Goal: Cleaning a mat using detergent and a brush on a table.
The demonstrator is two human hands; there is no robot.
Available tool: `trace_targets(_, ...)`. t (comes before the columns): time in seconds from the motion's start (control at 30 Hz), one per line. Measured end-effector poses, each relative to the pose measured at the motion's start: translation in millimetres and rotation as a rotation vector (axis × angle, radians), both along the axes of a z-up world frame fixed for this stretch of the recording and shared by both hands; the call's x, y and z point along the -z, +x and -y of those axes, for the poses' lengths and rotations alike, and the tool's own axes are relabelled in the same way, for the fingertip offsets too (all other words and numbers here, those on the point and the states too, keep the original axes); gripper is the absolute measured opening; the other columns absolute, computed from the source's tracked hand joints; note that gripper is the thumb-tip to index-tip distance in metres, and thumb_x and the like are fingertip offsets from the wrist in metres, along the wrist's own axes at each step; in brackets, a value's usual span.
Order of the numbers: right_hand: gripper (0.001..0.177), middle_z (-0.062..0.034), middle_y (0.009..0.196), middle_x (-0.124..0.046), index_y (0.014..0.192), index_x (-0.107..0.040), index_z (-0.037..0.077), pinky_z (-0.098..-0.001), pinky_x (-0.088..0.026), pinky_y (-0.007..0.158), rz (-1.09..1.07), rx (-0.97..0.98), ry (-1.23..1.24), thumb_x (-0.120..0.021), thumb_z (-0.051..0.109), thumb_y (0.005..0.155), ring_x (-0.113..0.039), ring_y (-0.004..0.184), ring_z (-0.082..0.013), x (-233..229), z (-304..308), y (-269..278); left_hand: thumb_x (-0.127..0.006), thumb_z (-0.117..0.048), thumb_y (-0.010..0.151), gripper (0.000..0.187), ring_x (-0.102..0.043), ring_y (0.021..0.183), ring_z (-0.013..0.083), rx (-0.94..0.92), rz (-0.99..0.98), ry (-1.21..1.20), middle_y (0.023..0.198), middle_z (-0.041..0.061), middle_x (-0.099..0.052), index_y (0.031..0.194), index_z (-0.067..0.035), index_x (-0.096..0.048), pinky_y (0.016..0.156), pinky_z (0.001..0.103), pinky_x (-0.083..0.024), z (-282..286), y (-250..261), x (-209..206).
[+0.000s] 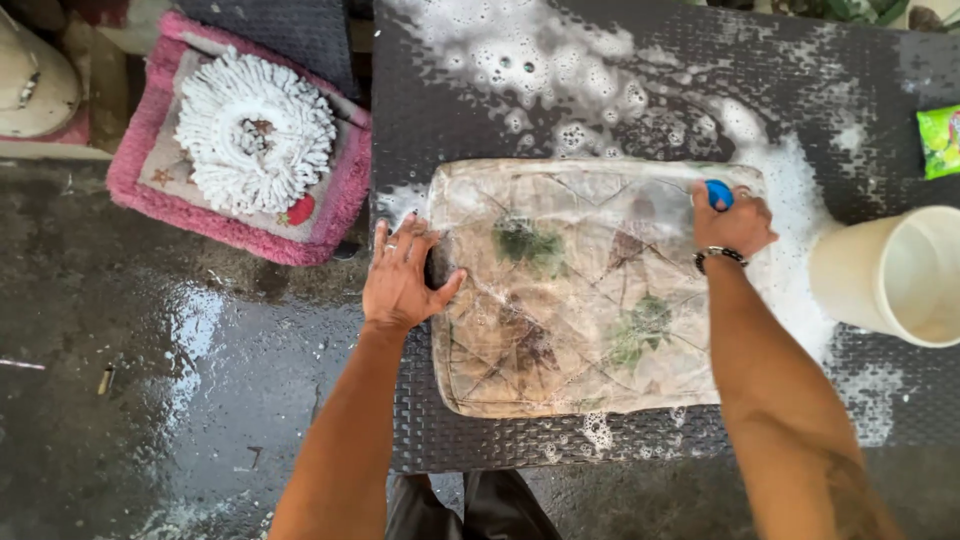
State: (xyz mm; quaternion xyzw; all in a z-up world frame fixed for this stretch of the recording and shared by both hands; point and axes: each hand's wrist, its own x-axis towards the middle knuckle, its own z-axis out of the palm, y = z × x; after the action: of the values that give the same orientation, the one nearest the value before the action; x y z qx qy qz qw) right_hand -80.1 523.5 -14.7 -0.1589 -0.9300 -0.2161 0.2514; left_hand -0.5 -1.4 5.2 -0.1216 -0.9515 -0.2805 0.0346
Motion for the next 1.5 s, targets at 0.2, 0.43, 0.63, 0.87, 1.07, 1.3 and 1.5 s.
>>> trace_targets(0.2, 0.051, -0.0079, 0.078, -0.071, 0.082, -0.073, 0.013, -0.0438, -0.049, 0.066, 0.023, -0.217, -0.497, -0.088, 0.062, 0.075, -0.065, 0.066, -0.0252, 33.6, 111.0, -32.3, -0.065, -0.063, 0.087, 0.070, -0.043, 0.144, 0.0329, 0.010, 0.017, -0.005, 0.144, 0.018, -0.055, 0.124, -0.004, -0.064, 0.128, 0.051, -0.013, 0.4, -0.2, -0.9)
trace_targets(0.43, 0.044, -0.0039, 0.085, -0.069, 0.078, -0.074, 0.016, -0.0495, -0.041, 0.088, 0.381, -0.380, -0.715, -0.081, 0.060, 0.077, -0.065, 0.086, -0.0223, -25.4, 331.0, -12.5, -0.065, -0.064, 0.087, 0.071, -0.042, 0.143, 0.0330, 0.027, 0.022, 0.005, 0.145, 0.019, -0.053, 0.123, -0.004, -0.064, 0.127, 0.053, -0.013, 1.0, 0.1, 1.8)
trace_targets(0.63, 0.053, -0.0085, 0.098, -0.069, 0.098, -0.078, 0.017, -0.0541, -0.037, 0.091, 0.523, -0.593, -0.749, -0.077, 0.066, 0.079, -0.063, 0.092, -0.0277, -48.5, 371.8, 8.2, -0.066, -0.065, 0.084, 0.081, -0.040, 0.144, 0.0331, 0.021, -0.002, -0.086, 0.145, 0.021, -0.052, 0.127, 0.003, -0.061, 0.127, 0.050, -0.018, 3.2, 0.6, 9.5)
trace_targets(0.87, 0.043, -0.0117, 0.108, -0.072, 0.100, -0.079, 0.020, -0.0481, -0.044, 0.094, 0.467, -0.468, -0.763, -0.081, 0.059, 0.082, -0.062, 0.102, -0.0278, -24.1, 207.0, -2.3, -0.065, -0.064, 0.087, 0.072, -0.039, 0.147, 0.0320, 0.030, 0.002, -0.033, 0.143, 0.018, -0.055, 0.125, -0.003, -0.063, 0.127, 0.052, -0.020, 0.5, 1.6, 4.4)
trace_targets(1.07, 0.060, -0.0094, 0.075, -0.067, 0.075, -0.067, 0.013, -0.0482, -0.050, 0.063, 0.134, -0.056, -0.480, -0.085, 0.069, 0.085, -0.065, 0.067, -0.0291, -1.2, 23.8, 25.9, -0.064, -0.065, 0.086, 0.072, -0.037, 0.146, 0.0321, 0.004, 0.035, -0.026, 0.146, 0.019, -0.051, 0.125, -0.005, -0.065, 0.126, 0.051, -0.018, 0.6, -1.7, 4.0)
trace_targets(1.3, 0.044, -0.0086, 0.081, -0.072, 0.087, -0.075, 0.015, -0.0479, -0.052, 0.074, 0.085, -0.061, -0.660, -0.083, 0.057, 0.083, -0.067, 0.074, -0.0255, 10.5, 92.4, -3.4, -0.064, -0.067, 0.085, 0.072, -0.035, 0.146, 0.0331, -0.004, 0.085, -0.039, 0.140, 0.019, -0.050, 0.118, -0.003, -0.063, 0.126, 0.049, -0.019, -0.7, -4.7, -2.4)
trace_targets(1.5, 0.040, -0.0048, 0.088, -0.071, 0.089, -0.072, 0.013, -0.0417, -0.049, 0.081, 0.331, -0.337, -0.844, -0.088, 0.049, 0.080, -0.066, 0.080, -0.0201, -33.6, 308.4, -4.8, -0.071, -0.060, 0.084, 0.064, -0.042, 0.143, 0.0356, -0.008, 0.020, 0.085, 0.136, 0.018, -0.054, 0.110, -0.003, -0.061, 0.126, 0.052, -0.024, 0.7, -2.1, -5.4)
